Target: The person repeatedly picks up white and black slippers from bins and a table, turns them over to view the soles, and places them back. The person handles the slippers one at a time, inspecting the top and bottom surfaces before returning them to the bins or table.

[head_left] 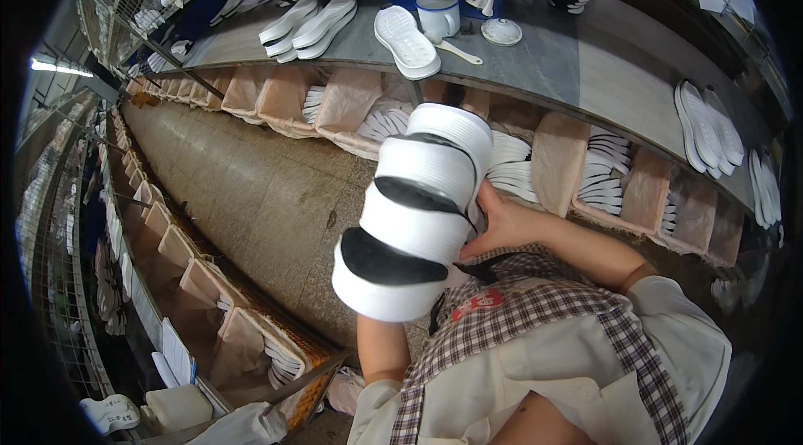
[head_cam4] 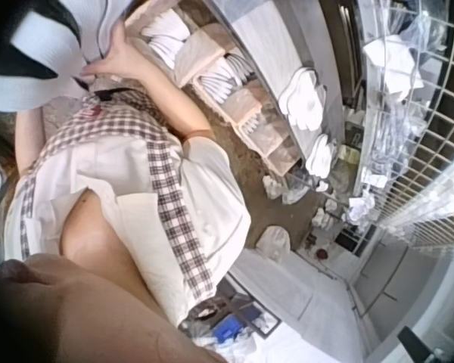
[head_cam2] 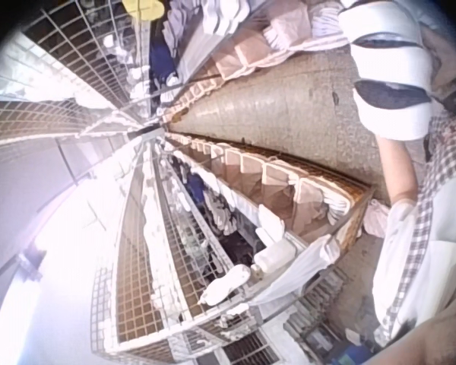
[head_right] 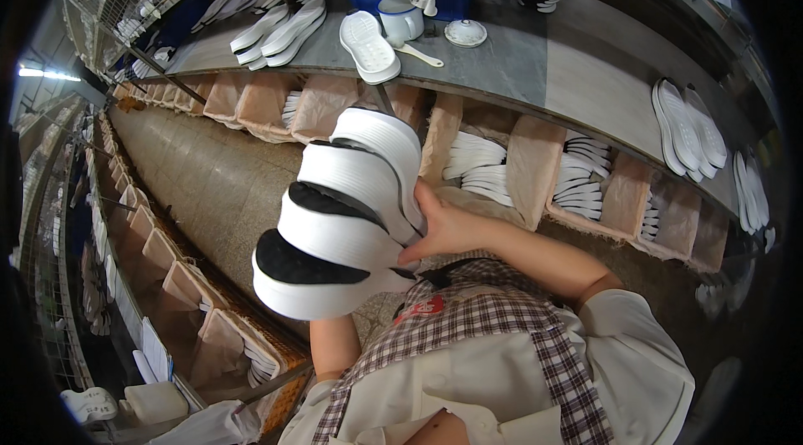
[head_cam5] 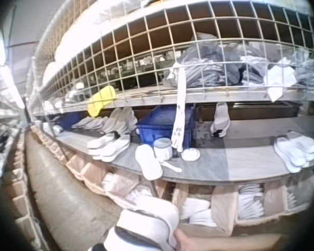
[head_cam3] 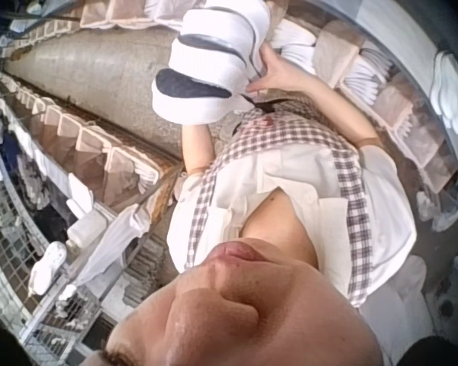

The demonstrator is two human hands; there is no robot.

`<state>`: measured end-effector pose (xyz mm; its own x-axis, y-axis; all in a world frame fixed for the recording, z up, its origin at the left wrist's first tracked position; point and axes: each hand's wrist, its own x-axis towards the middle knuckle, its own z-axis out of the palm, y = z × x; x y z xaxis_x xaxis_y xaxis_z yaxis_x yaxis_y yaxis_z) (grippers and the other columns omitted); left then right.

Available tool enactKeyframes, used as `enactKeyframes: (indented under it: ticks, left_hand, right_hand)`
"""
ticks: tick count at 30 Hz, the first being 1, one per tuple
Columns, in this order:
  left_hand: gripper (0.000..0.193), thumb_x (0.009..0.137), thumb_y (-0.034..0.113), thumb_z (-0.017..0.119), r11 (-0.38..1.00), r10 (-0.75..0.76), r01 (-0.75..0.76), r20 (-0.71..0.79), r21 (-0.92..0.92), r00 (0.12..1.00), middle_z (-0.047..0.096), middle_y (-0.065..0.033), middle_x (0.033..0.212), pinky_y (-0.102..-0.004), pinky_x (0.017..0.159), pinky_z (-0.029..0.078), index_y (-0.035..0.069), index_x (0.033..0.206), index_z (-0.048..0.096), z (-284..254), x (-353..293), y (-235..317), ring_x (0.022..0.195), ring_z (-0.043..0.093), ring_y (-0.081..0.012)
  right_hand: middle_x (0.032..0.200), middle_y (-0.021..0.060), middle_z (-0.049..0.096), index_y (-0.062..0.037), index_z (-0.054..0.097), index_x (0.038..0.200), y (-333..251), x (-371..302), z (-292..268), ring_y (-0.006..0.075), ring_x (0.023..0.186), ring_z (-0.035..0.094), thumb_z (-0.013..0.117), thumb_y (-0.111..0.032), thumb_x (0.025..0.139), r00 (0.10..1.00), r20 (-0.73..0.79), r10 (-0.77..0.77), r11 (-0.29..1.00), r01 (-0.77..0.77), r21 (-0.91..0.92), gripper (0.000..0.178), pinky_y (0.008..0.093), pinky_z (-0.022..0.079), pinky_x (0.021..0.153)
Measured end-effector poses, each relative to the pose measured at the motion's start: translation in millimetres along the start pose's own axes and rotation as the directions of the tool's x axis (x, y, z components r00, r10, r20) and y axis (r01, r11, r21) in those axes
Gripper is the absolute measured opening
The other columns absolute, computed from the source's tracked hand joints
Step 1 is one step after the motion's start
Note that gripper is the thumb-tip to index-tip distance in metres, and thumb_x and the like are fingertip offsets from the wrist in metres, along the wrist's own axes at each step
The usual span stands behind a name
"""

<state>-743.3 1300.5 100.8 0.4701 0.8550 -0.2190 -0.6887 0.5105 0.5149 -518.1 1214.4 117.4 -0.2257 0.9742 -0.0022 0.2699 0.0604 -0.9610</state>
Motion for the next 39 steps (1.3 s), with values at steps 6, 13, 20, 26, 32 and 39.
enactKeyframes:
  ticks: [6,13,20,26,32,39]
  left_hand:
    - [0.043,0.095,0.025,0.044,0.999,-0.032,0.031,-0.052,-0.014,0.998,0.061,-0.0189,0.110,-0.0345,0.071,0.059,-0.006,0.126,0.046,-12.2,-11.3,-2.1,0.089,0.066,-0.0256]
    - [0.043,0.095,0.025,0.044,0.997,-0.057,0.053,-0.079,-0.057,0.995,0.061,-0.0191,0.110,-0.0346,0.071,0.059,-0.006,0.125,0.046,-8.6,-7.2,-13.6,0.089,0.066,-0.0257]
    - [0.043,0.095,0.024,0.044,0.994,-0.078,0.069,-0.112,-0.079,0.991,0.061,-0.0192,0.110,-0.0347,0.070,0.059,-0.007,0.125,0.046,-7.4,-7.0,-19.0,0.088,0.066,-0.0258]
    - [0.043,0.095,0.024,0.044,0.994,-0.078,0.069,-0.117,-0.079,0.990,0.061,-0.0194,0.109,-0.0349,0.070,0.059,-0.007,0.125,0.046,-8.3,-6.3,-20.4,0.088,0.066,-0.0259]
    - [0.043,0.095,0.024,0.044,0.994,-0.085,0.076,-0.116,-0.075,0.990,0.061,-0.0195,0.109,-0.0350,0.070,0.059,-0.007,0.125,0.047,-10.0,-5.4,-21.2,0.087,0.066,-0.0260]
    - [0.043,0.095,0.024,0.044,0.994,-0.091,0.084,-0.106,-0.067,0.990,0.061,-0.0196,0.108,-0.0351,0.070,0.059,-0.007,0.125,0.047,-11.5,-5.8,-21.4,0.087,0.066,-0.0261]
  right_hand:
    - [0.138,0.0235,0.027,-0.0004,0.009,0.140,6.9,8.6,-7.7,0.0339,0.130,0.032,0.088,-0.029,0.059,0.991,-0.050,-0.122,0.988,0.116,-0.099,0.117,0.0420,0.030,0.106]
    - [0.142,0.0226,0.023,-0.0022,0.005,0.142,18.3,11.7,-12.8,0.0328,0.133,0.026,0.088,-0.031,0.058,0.989,-0.087,-0.117,0.986,0.105,-0.132,0.121,0.0417,0.026,0.108]
    - [0.143,0.0231,0.024,-0.0026,0.004,0.142,21.7,10.2,-12.9,0.0328,0.134,0.027,0.088,-0.031,0.059,0.992,-0.087,-0.094,0.992,0.087,-0.090,0.122,0.0426,0.027,0.108]
    - [0.142,0.0246,0.024,-0.0024,0.002,0.142,21.6,11.5,-12.2,0.0344,0.133,0.028,0.087,-0.029,0.060,0.995,-0.081,-0.066,0.996,0.061,-0.066,0.121,0.0433,0.028,0.108]
    - [0.142,0.0242,0.025,-0.0021,0.002,0.142,19.9,11.2,-12.9,0.0340,0.133,0.028,0.087,-0.028,0.060,0.997,-0.075,-0.032,0.999,0.029,-0.035,0.120,0.0427,0.028,0.108]
    - [0.140,0.0253,0.026,0.0013,0.006,0.141,21.4,11.1,-12.4,0.0347,0.132,0.029,0.088,-0.032,0.059,0.993,-0.098,-0.071,0.995,0.063,-0.083,0.120,0.0423,0.029,0.107]
